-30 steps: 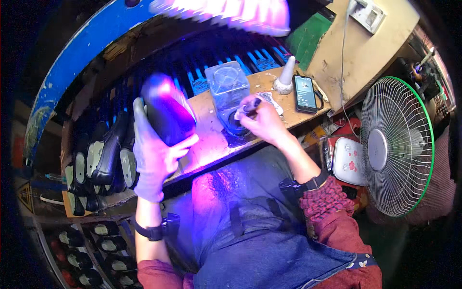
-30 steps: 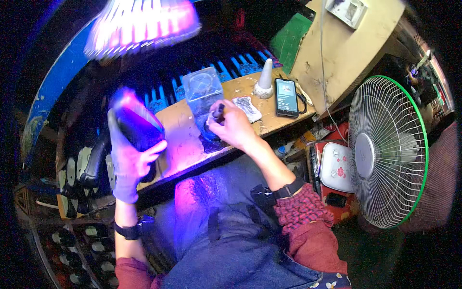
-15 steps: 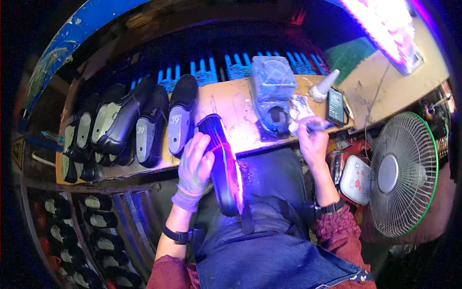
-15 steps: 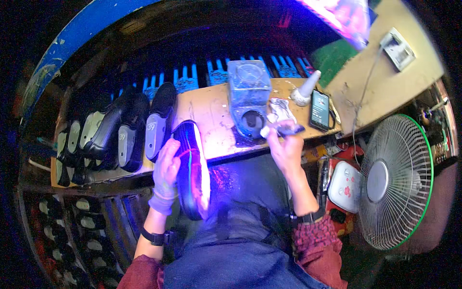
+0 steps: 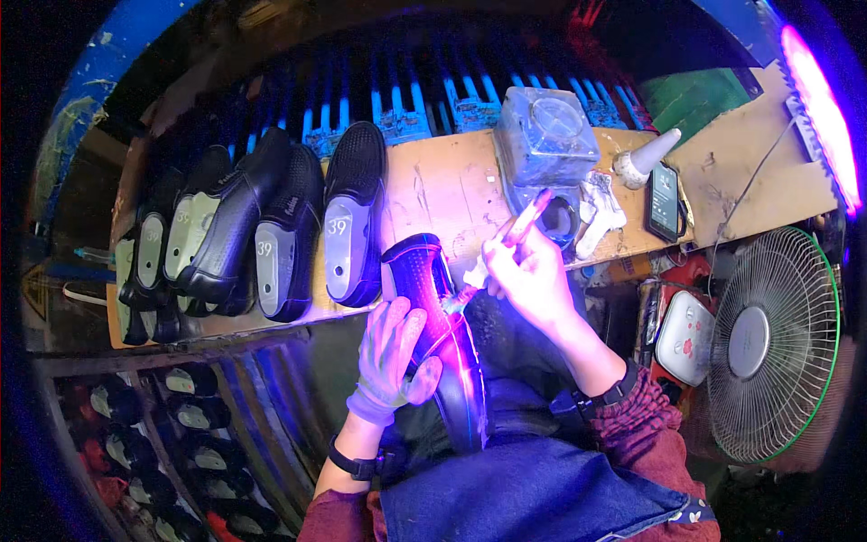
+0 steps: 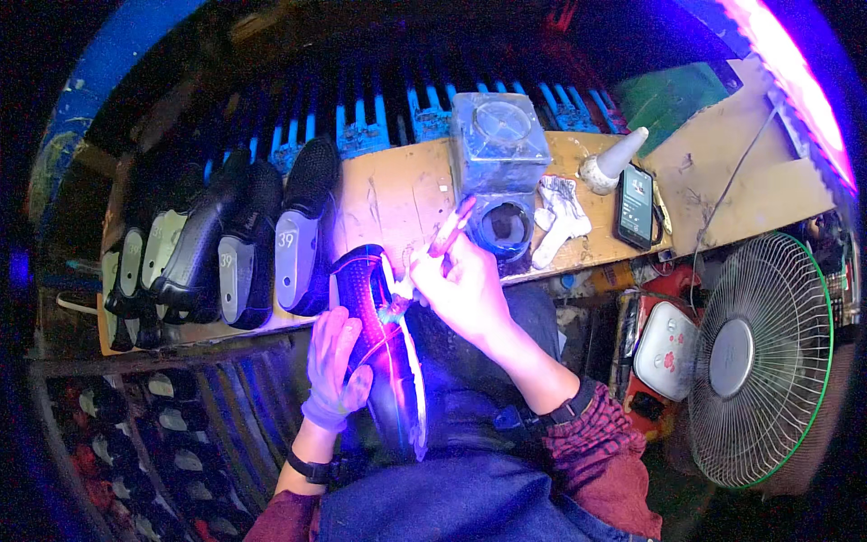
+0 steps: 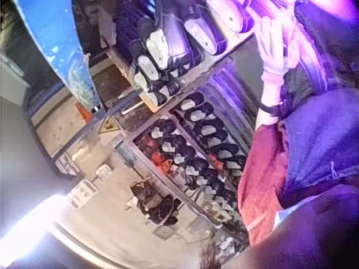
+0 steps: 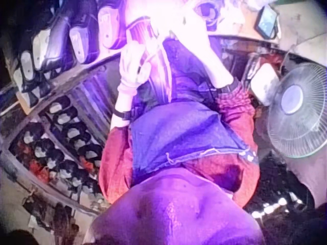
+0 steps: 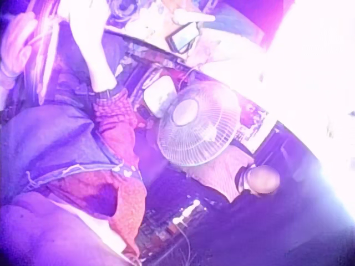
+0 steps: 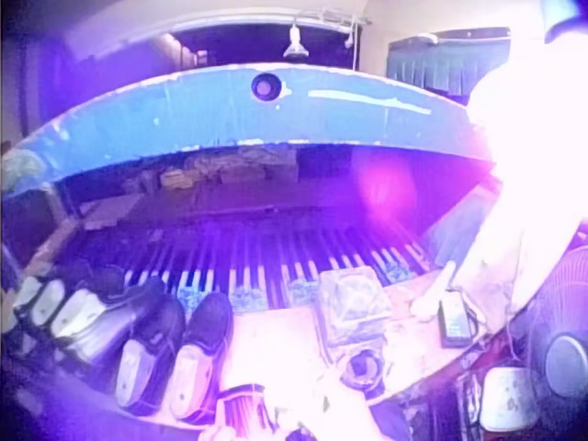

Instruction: The recorder is applying adhesive to the edges and soles of black shoes using a brush at a manufacturing workstation.

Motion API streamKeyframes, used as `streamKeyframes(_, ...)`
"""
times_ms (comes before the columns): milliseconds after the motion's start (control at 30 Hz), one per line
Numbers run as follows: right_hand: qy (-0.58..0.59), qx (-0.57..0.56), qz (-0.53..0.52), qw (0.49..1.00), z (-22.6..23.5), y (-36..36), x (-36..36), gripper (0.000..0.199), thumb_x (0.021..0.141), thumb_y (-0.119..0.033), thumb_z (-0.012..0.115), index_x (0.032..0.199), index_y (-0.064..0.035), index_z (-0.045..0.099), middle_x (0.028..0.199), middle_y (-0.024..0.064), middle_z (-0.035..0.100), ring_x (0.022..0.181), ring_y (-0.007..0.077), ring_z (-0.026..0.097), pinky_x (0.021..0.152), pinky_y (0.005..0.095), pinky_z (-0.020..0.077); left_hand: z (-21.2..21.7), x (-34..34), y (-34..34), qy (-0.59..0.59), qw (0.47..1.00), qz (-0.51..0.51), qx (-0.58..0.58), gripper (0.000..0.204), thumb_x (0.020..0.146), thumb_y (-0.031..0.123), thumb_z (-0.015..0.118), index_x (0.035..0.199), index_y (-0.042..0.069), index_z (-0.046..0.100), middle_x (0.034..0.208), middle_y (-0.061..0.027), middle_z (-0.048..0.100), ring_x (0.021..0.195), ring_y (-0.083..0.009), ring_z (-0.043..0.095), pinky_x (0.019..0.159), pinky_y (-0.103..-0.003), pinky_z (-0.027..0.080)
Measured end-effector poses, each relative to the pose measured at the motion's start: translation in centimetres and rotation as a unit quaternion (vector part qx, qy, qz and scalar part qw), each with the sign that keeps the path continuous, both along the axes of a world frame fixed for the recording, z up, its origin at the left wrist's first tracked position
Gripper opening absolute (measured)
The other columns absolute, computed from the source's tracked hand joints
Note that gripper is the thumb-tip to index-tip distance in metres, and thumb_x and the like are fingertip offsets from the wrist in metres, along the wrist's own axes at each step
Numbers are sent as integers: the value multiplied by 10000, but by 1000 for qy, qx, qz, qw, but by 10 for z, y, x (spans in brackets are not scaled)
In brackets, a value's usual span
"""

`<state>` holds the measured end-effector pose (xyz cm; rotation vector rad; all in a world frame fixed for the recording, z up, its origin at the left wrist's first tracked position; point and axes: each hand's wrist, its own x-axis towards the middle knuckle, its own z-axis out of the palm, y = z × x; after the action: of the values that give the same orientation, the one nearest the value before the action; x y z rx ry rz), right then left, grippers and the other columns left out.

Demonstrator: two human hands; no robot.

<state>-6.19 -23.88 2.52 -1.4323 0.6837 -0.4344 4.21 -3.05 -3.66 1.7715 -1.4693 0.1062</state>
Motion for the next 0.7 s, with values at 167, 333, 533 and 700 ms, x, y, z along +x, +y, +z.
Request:
streamKeyframes(167,29,-207,-89,974,-26,-34,54,220,964,-237,615,934,-27,555,710,48,650,585,98,623,527,255,478,-4,1,5,29,999,-4,42,616,972,469,434,1300,-46,519,1329,-308,507,1219,-521,483,1066,-589,353)
streamKeyframes(333,22,-208,-55,976,-27,-32,43,179,955,-204,625,946,-35,563,728,29,648,594,90,618,541,252,483,-4,-1,3,22,1000,-1,10,623,973,472,426,1295,-52,523,1325,-311,509,1219,-520,483,1066,-584,354)
streamKeyframes(533,-69,-106,-6,992,-10,4,-5,108,942,-135,629,921,-62,552,758,-1,604,598,64,582,534,231,455,3,-1,-6,-12,1000,15,-7,551,846,307,599,1274,-35,536,1234,-293,540,1088,-512,540,976,-576,438)
streamKeyframes(700,-34,-79,-26,996,11,20,-43,149,854,-128,696,871,-27,588,730,8,613,653,59,555,588,258,449,19,-8,-15,-114,992,14,-47,529,834,55,647,1313,85,424,1197,-256,574,1080,-488,584,900,-616,494)
